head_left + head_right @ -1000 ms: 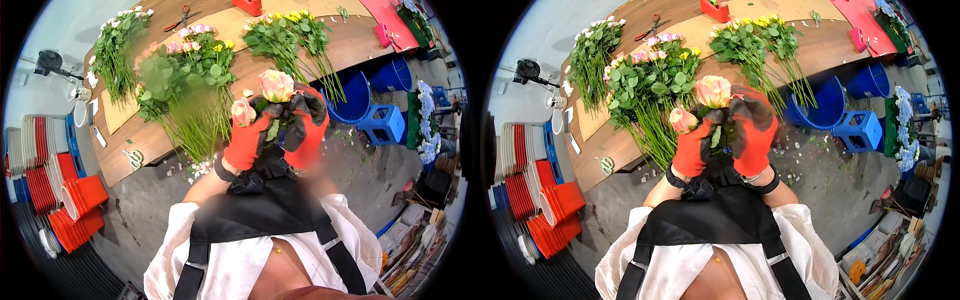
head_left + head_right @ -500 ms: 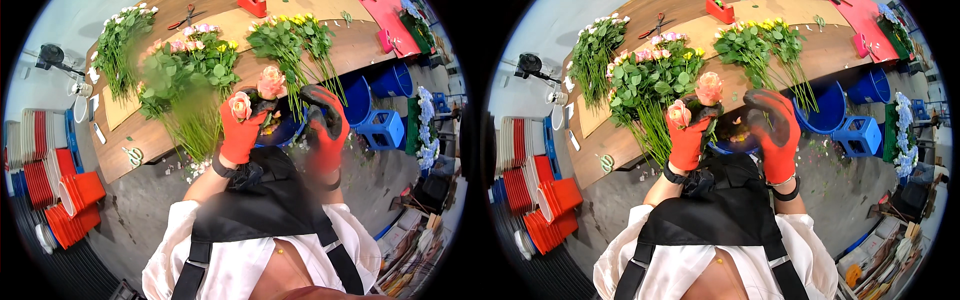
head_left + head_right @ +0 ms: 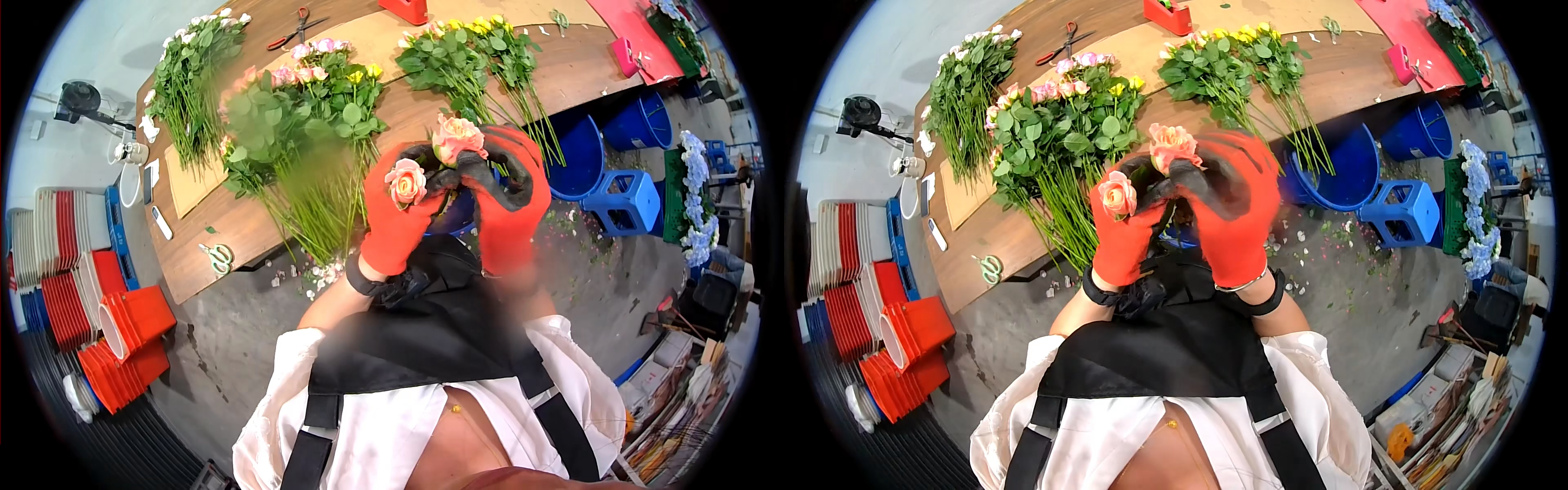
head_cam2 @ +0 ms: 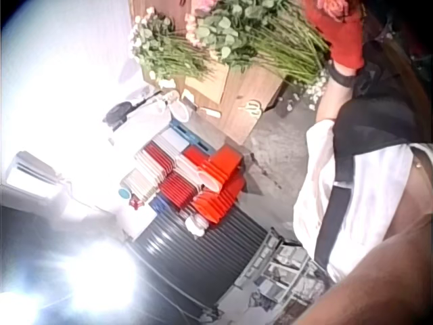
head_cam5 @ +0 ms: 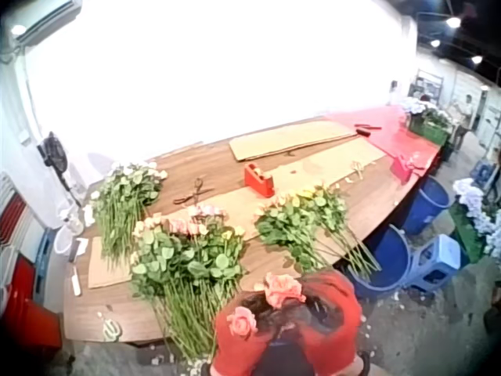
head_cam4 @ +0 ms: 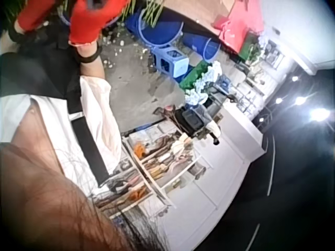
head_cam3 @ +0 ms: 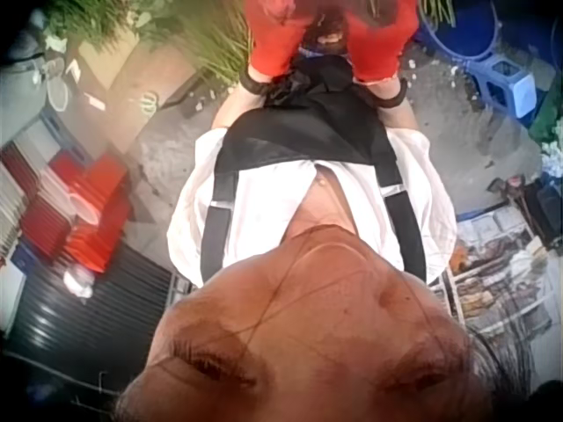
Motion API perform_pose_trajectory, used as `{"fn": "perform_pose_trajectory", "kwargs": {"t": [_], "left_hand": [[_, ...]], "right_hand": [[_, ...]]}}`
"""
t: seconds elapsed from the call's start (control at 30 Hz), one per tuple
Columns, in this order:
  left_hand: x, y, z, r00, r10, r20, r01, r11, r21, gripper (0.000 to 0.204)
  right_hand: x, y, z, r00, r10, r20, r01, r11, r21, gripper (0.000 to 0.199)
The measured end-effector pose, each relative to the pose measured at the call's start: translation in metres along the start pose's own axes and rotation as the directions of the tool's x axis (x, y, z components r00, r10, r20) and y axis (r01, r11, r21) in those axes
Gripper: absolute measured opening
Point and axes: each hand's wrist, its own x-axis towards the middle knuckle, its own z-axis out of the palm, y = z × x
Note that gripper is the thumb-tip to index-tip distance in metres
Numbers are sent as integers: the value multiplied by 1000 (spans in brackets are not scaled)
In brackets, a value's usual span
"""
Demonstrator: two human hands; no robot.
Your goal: Inspecting and cleaning rose blossoms by removing outer petals and checking for quality.
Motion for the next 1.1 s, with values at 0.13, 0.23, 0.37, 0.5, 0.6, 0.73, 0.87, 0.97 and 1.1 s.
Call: {"fn": "perform_pose_trajectory", "kwargs": {"t": [0.13, 0.23, 0.37, 0.5, 0.6, 0.73, 0.87, 0.97, 1.1], "left_hand": [[-2, -8, -5, 997, -77, 22, 78, 997, -10, 42], [-3, -9, -5, 990, -119, 74, 118, 993, 16, 46], [-4, -12, -7, 992, -125, -6, 125, 991, 46, 55], [-1, -17, -12, 986, -154, -69, 147, 985, -87, 58], [0, -14, -12, 999, -5, -43, 8, 998, 55, 64], [1, -15, -21, 986, 90, 139, -126, 954, 274, 66], [4, -8, -12, 983, 138, 119, -160, 966, 201, 55], [5, -3, -9, 991, 64, 122, -82, 985, 149, 50], [-4, -24, -11, 997, -74, 19, 72, 995, 63, 46]], "right_hand": [[-10, 2, 6, 997, 38, -70, -33, 998, 62, 36], [-15, 3, 12, 963, 233, -136, -176, 924, 340, 31], [-15, 21, -1, 896, 444, 0, -365, 737, 569, 27], [-4, 3, -6, 934, 342, -99, -258, 843, 473, 26], [3, -8, -20, 997, 29, -76, -22, 996, 91, 34], [18, -22, -15, 979, -184, 89, 202, 939, -277, 38], [13, -10, -3, 982, -184, 36, 187, 948, -257, 32], [5, -5, 0, 967, -254, -31, 236, 932, -276, 28], [-1, 4, 3, 946, -323, -36, 320, 945, -64, 25]]}}
